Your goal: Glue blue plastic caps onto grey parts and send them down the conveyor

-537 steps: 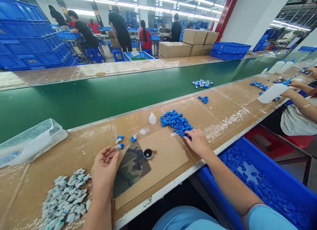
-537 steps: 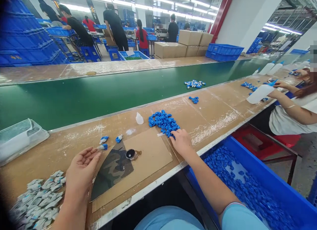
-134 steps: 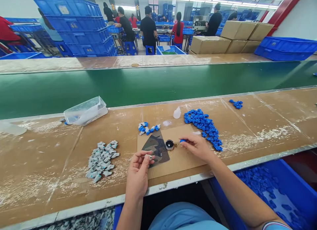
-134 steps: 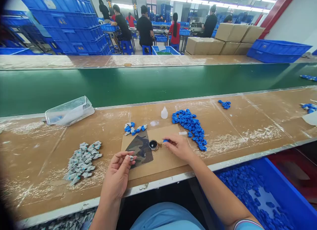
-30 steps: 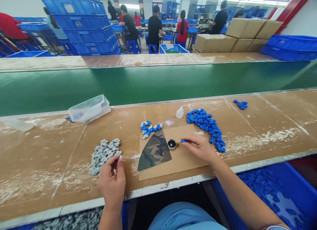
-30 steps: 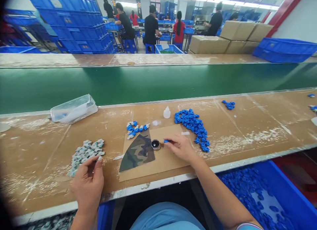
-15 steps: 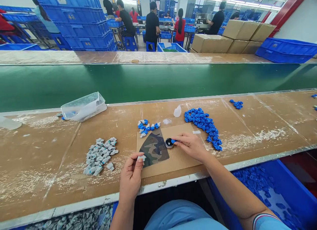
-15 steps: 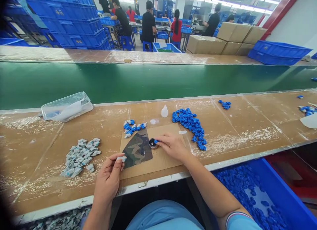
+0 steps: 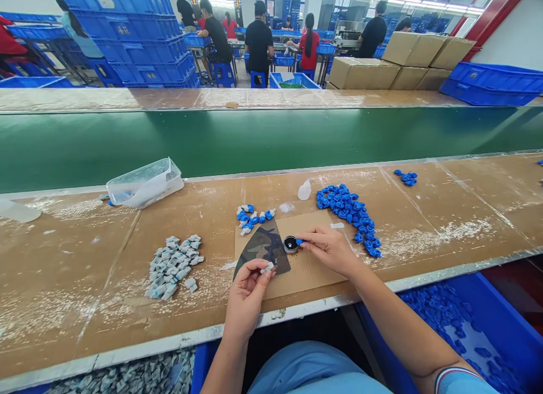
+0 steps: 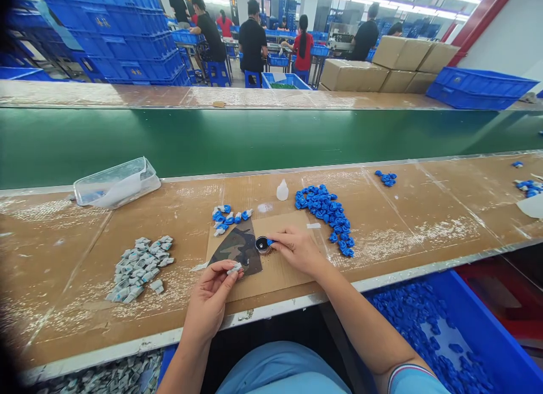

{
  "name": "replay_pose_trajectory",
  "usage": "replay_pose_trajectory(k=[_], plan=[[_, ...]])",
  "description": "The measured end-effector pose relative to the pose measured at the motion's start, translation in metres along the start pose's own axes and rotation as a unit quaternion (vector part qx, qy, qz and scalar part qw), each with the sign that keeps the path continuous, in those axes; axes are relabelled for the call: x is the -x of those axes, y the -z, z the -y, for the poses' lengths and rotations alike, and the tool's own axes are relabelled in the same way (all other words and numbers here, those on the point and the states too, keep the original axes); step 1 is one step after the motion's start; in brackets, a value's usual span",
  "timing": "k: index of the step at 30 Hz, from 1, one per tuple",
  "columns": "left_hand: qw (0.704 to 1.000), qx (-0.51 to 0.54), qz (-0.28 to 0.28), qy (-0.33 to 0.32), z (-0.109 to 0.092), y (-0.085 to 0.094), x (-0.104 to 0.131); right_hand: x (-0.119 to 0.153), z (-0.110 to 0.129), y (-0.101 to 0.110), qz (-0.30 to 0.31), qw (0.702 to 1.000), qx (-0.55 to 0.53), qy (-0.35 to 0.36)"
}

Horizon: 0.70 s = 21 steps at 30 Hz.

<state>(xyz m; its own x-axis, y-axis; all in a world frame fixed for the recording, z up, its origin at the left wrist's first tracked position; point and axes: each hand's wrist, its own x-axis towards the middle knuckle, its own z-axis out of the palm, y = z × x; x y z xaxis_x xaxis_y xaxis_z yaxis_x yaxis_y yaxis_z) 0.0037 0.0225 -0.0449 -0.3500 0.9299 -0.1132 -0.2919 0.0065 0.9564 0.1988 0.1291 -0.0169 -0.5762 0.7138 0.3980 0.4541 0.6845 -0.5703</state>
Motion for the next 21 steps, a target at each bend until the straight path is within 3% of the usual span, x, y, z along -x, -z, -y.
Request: replay_pose_trajectory(k=[5,10,13,21], plan=[[0.999,0.014,0.018,0.024,0.004,-0.009,-0.001,0.005,0.018,0.000,-0.004,0.995,-0.095,-0.034],[0.999,-0.013,0.032,0.020,0.007,-0.013,-0.001,0.009,0.036,-0.016,0.018,0.983,-0.178,-0.037],[0.999,-0.016,0.031,0.018,0.009,-0.013,-0.001,0.008,0.038,-0.021,0.030,0.982,-0.186,-0.020],[0.995,-0.020,0.081,0.056,0.007,-0.014,0.001,0.006,0.028,-0.011,0.104,0.983,-0.152,0.014]])
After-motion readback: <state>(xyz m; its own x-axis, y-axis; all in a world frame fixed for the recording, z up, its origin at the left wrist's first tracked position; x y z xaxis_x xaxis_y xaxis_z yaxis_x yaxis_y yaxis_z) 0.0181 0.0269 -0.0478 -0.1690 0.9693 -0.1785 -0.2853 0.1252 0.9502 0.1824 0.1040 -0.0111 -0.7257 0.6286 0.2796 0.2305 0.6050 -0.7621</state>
